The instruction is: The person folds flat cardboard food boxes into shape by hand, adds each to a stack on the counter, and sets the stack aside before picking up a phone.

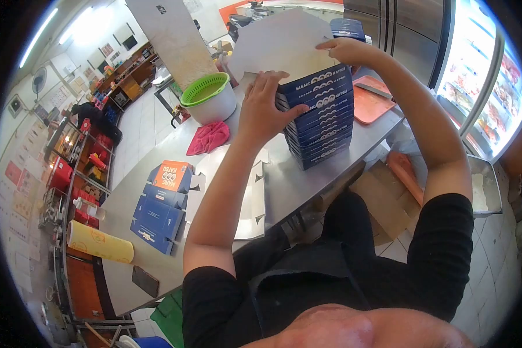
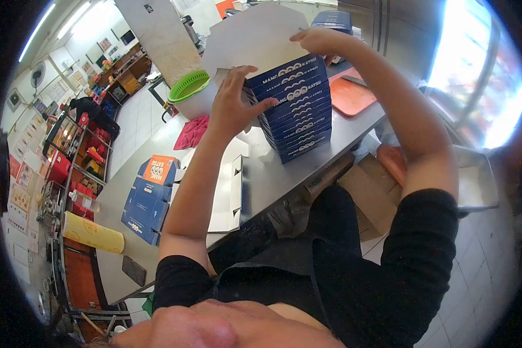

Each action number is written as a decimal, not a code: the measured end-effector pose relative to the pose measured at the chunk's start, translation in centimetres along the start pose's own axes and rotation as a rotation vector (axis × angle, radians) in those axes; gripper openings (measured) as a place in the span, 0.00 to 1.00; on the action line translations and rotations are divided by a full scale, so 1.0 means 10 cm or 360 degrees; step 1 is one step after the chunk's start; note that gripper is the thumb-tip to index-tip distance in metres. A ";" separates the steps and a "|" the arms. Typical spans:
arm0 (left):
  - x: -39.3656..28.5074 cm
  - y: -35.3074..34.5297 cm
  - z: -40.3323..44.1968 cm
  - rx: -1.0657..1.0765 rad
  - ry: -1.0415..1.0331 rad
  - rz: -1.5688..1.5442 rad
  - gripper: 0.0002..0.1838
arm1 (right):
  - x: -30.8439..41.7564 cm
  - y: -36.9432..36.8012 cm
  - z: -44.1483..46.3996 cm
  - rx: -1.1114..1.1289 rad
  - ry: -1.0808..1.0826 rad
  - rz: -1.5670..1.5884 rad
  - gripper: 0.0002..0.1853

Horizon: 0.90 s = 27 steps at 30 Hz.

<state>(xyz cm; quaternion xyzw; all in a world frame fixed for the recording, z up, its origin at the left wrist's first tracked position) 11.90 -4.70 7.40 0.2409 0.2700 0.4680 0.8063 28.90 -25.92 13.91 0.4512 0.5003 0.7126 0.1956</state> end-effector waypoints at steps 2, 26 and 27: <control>0.11 -0.02 0.06 0.0073 -0.0046 -0.0107 0.41 | -0.10 0.00 0.01 -0.0008 0.0009 0.0112 0.31; 0.12 -0.78 0.22 -0.0621 0.0210 -0.1059 0.39 | -0.39 -0.86 -0.25 -0.0724 0.0565 0.2324 0.33; 0.13 -0.78 0.23 -0.0651 0.0188 -0.0979 0.41 | -0.39 -0.87 -0.27 -0.0731 0.0555 0.2318 0.32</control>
Point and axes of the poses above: each hand's wrist, its own z-axis towards the middle knuckle, its own y-axis out of the back of the hand, x = y × z, the point moved 3 cm from there along z, towards the middle knuckle, and after that the axes turned 1 degree about -x, right-handed, at the moved point
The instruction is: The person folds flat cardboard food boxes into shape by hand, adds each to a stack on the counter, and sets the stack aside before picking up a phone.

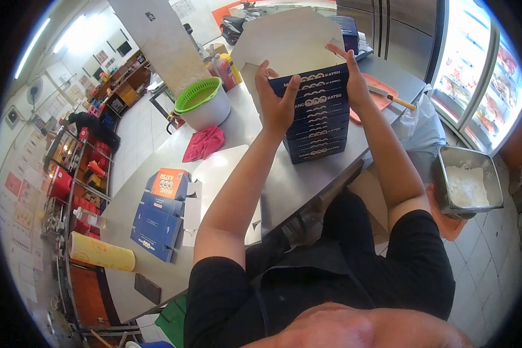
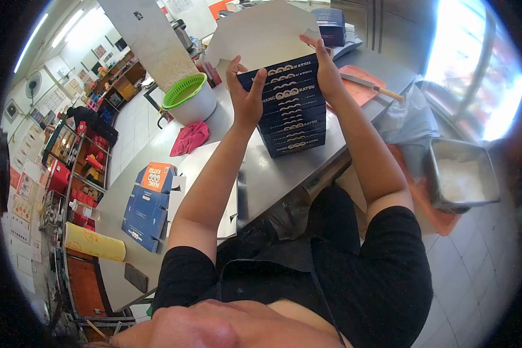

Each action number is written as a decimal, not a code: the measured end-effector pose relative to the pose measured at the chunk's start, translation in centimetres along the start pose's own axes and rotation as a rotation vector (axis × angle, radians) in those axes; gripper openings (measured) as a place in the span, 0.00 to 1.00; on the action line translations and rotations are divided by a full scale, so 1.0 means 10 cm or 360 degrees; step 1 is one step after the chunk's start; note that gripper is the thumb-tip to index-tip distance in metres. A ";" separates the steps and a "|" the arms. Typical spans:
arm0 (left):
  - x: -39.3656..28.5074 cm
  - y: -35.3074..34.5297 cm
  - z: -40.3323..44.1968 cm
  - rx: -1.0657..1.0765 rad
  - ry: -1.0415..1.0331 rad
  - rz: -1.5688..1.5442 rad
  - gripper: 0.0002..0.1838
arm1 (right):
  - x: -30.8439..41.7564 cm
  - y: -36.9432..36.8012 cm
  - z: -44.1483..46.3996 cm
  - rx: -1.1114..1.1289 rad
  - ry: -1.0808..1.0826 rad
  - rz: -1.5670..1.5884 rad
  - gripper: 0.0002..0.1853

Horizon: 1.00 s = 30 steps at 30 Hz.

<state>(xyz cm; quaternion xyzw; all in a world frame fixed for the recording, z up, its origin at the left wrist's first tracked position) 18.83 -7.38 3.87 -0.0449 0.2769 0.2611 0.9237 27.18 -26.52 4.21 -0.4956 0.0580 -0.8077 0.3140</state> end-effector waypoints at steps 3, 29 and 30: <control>0.01 0.00 -0.01 0.0007 0.0030 0.0002 0.42 | 0.00 0.02 -0.04 0.0039 -0.0072 -0.0038 0.32; -0.75 2.11 -1.97 0.1608 0.0828 0.1243 0.49 | 0.85 -0.96 -0.75 0.0183 0.1825 -0.1726 0.12; -0.80 2.12 -2.03 0.1627 0.0805 0.1273 0.46 | 0.78 -1.07 -0.86 0.0361 0.1881 -0.1715 0.12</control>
Point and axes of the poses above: each hand's wrist, its own z-axis towards the middle knuckle, its own y-axis out of the back of the hand, x = y × z, the point moved 3 cm from there along z, towards the middle knuckle, and after that the axes turned 1 degree about -x, right-handed, at the moved point
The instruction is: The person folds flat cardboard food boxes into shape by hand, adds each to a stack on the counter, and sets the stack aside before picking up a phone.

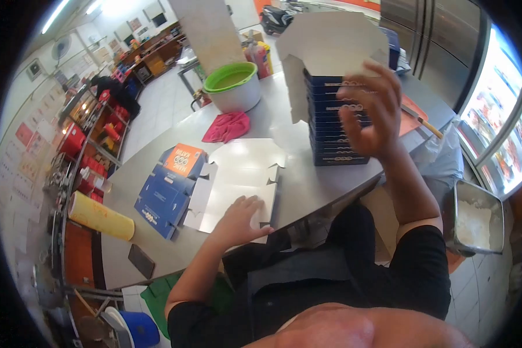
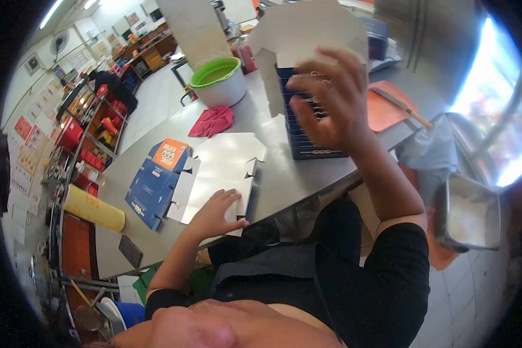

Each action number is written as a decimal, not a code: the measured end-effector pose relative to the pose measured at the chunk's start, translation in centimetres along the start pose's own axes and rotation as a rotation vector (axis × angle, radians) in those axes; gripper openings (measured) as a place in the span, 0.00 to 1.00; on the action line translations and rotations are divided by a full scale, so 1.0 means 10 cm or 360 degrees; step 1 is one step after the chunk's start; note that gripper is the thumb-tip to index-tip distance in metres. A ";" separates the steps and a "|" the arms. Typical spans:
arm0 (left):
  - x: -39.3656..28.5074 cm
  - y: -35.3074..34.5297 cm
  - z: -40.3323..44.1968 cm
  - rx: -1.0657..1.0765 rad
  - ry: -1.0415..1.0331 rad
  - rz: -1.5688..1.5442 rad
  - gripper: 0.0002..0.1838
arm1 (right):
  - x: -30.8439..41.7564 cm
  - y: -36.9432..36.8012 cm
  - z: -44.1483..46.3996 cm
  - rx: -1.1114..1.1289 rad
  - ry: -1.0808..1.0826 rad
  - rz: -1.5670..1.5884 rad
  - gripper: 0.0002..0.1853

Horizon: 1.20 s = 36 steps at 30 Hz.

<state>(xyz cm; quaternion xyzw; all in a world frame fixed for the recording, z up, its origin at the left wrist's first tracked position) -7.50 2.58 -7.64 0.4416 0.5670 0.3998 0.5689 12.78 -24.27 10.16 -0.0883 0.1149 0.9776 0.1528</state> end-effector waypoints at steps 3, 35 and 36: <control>-0.07 0.05 -0.16 -0.0022 0.0198 -0.0127 0.36 | 0.35 -0.26 -0.04 0.0214 0.0311 0.0237 0.11; 0.21 1.09 -0.44 -0.1080 0.0462 -0.1456 0.19 | 1.19 -1.00 -0.29 0.1400 -0.0510 0.1275 0.24; 0.19 0.98 -0.38 -0.1044 0.0415 -0.1658 0.18 | 1.28 -1.11 -0.38 0.1490 -0.0768 0.1382 0.29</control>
Point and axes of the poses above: each hand's wrist, its own z-axis towards the middle knuckle, its own y-axis out of the back of the hand, x = y × z, the point moved 3 cm from there along z, towards the middle knuckle, and after that the axes turned 1 degree about -x, right-handed, at the moved point
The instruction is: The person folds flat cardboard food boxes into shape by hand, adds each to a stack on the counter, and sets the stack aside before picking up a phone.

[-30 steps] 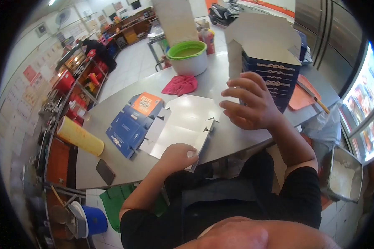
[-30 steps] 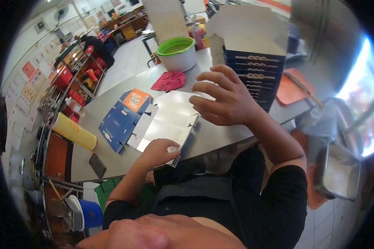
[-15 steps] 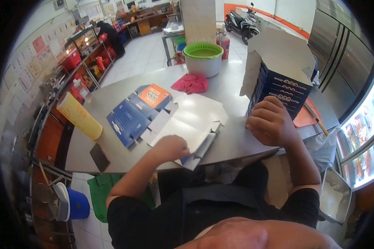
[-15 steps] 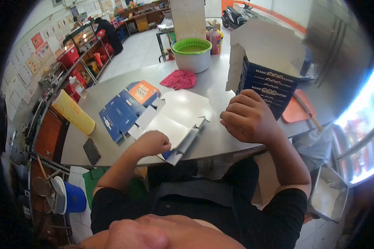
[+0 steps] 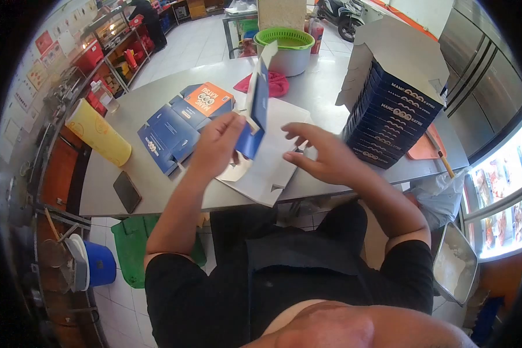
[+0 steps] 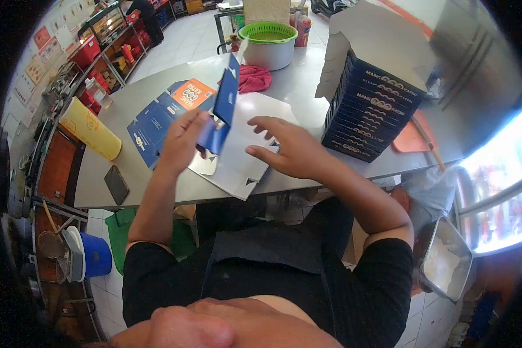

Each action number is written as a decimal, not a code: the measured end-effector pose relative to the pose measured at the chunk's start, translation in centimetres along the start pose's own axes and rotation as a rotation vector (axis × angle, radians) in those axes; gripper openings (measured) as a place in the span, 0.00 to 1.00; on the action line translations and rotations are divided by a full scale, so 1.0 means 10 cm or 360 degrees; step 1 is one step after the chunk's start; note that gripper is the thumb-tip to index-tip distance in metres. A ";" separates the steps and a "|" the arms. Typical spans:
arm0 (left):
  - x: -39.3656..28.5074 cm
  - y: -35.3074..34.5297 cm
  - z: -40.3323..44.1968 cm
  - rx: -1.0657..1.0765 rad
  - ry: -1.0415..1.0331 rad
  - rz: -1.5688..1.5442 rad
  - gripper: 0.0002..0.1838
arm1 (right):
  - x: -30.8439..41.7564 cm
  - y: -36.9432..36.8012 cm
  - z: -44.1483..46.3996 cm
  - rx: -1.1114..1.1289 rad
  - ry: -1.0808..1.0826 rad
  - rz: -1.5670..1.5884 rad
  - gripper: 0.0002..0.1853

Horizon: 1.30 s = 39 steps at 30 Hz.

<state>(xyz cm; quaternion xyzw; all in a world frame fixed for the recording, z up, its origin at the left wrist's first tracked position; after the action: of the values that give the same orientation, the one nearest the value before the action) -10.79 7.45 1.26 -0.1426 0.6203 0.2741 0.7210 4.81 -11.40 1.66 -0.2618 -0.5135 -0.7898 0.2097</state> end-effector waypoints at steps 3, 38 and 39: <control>0.24 -0.27 -0.10 0.0290 0.0358 -0.0447 0.17 | -0.18 -0.39 0.09 0.0062 -0.0252 0.0553 0.45; 0.56 -0.50 0.20 0.0566 0.0446 -0.0463 0.24 | -0.33 -0.50 0.07 0.0400 -0.0552 0.1129 0.44; 0.56 -0.49 0.20 0.0550 0.0461 -0.0454 0.24 | -0.32 -0.49 0.07 0.0376 -0.0599 0.1186 0.43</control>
<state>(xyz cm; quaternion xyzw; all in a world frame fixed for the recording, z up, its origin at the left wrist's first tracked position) -5.87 5.78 -4.47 -0.1412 0.7281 0.0365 0.6698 4.53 -8.63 -3.57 -0.5428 -0.5001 -0.5344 0.4119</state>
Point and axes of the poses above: each hand's wrist, its own z-axis towards the middle knuckle, its own y-axis out of the back of the hand, x = y × z, the point moved 3 cm from there along z, towards the middle knuckle, and after that the axes turned 1 degree about -x, right-handed, at the moved point
